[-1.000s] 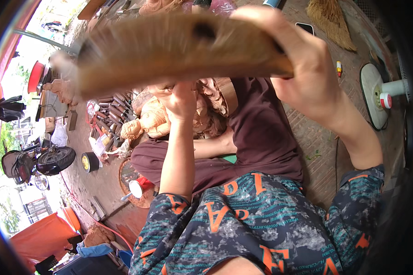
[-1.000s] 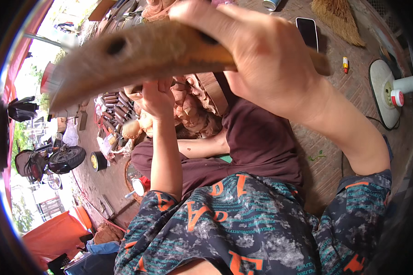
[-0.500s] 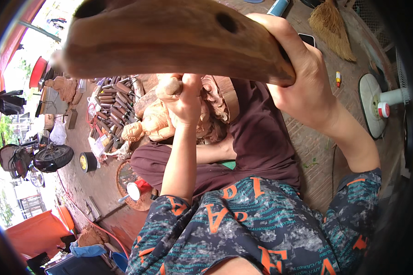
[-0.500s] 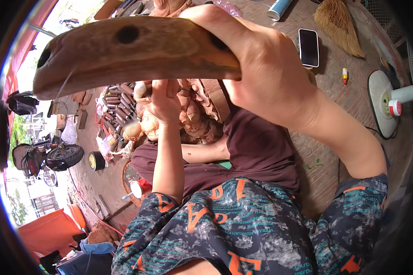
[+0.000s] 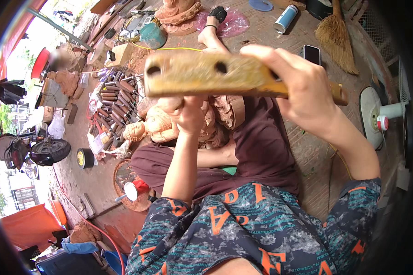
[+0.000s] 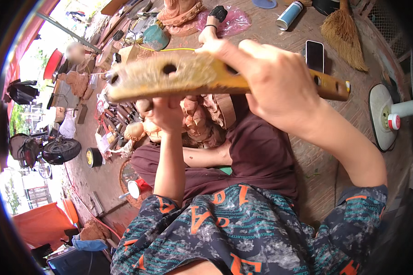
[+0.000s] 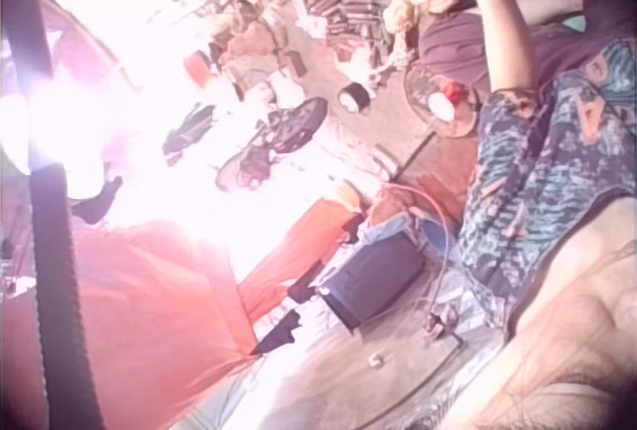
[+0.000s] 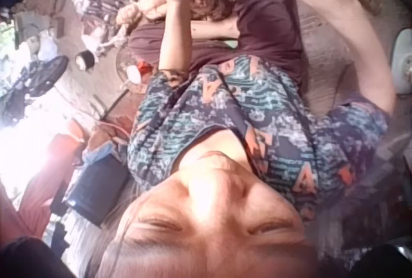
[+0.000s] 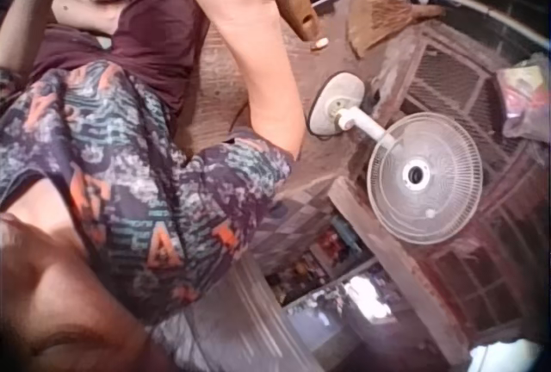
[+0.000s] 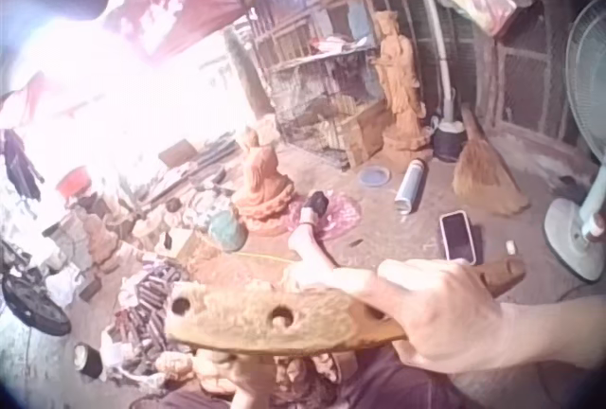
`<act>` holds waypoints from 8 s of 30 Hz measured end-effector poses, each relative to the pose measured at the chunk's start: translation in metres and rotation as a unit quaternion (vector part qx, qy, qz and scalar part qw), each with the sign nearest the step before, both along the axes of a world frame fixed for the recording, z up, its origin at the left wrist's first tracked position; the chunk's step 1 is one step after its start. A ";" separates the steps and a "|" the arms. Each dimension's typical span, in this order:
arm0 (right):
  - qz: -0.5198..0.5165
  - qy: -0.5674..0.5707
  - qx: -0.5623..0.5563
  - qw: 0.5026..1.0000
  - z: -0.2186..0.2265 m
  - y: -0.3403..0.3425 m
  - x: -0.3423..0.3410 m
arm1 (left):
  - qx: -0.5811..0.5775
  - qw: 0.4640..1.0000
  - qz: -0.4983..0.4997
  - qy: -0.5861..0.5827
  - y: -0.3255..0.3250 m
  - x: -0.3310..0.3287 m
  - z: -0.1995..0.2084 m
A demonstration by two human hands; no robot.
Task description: The person carves a wooden Buddha statue using a chisel and a wooden mallet. They repeatedly strike the chisel to shape the intricate details of the statue's robes and base while sitting on the floor.
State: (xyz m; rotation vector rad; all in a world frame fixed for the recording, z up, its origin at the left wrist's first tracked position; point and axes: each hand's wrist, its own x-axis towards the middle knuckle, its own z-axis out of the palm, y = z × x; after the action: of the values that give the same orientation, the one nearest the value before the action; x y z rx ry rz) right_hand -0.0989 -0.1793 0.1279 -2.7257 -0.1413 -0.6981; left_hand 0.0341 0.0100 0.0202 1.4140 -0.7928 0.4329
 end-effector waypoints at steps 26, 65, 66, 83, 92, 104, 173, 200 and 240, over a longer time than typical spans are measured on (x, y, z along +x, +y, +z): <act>0.006 -0.097 -0.139 0.985 0.005 0.015 -0.005 | 0.039 0.993 0.052 -0.095 -0.020 -0.008 -0.025; 0.057 0.019 0.137 0.989 0.004 0.007 -0.014 | -0.101 0.994 -0.004 -0.051 -0.001 -0.024 -0.006; 0.057 0.031 0.148 0.987 0.002 0.008 -0.017 | -0.086 0.995 -0.006 -0.055 0.000 -0.023 -0.008; 0.128 -0.116 -0.014 0.985 -0.022 0.034 -0.054 | -0.088 0.993 -0.068 -0.043 -0.011 -0.037 -0.014; 0.049 -0.005 -0.047 0.998 -0.021 0.034 -0.056 | -0.063 0.993 -0.101 -0.020 -0.006 -0.046 -0.009; 0.027 0.003 -0.067 0.997 -0.032 0.037 -0.052 | -0.107 0.986 -0.121 -0.042 0.004 -0.036 0.014; -0.133 0.265 0.615 0.731 -0.117 0.079 -0.008 | 0.686 0.609 0.240 0.318 0.219 0.263 -0.115; -0.161 0.120 0.557 0.806 -0.077 0.026 -0.022 | 0.011 0.992 -0.057 -0.112 -0.054 -0.035 0.033; -0.137 0.030 0.048 0.989 -0.010 0.022 -0.023 | -0.099 0.995 -0.012 -0.001 -0.058 -0.013 0.020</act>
State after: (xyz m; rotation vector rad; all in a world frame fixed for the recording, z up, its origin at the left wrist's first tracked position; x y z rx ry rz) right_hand -0.1217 -0.1571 0.1176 -2.6950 0.2795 -0.6752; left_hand 0.0209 -0.0476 0.0397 1.2184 -0.7459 0.4820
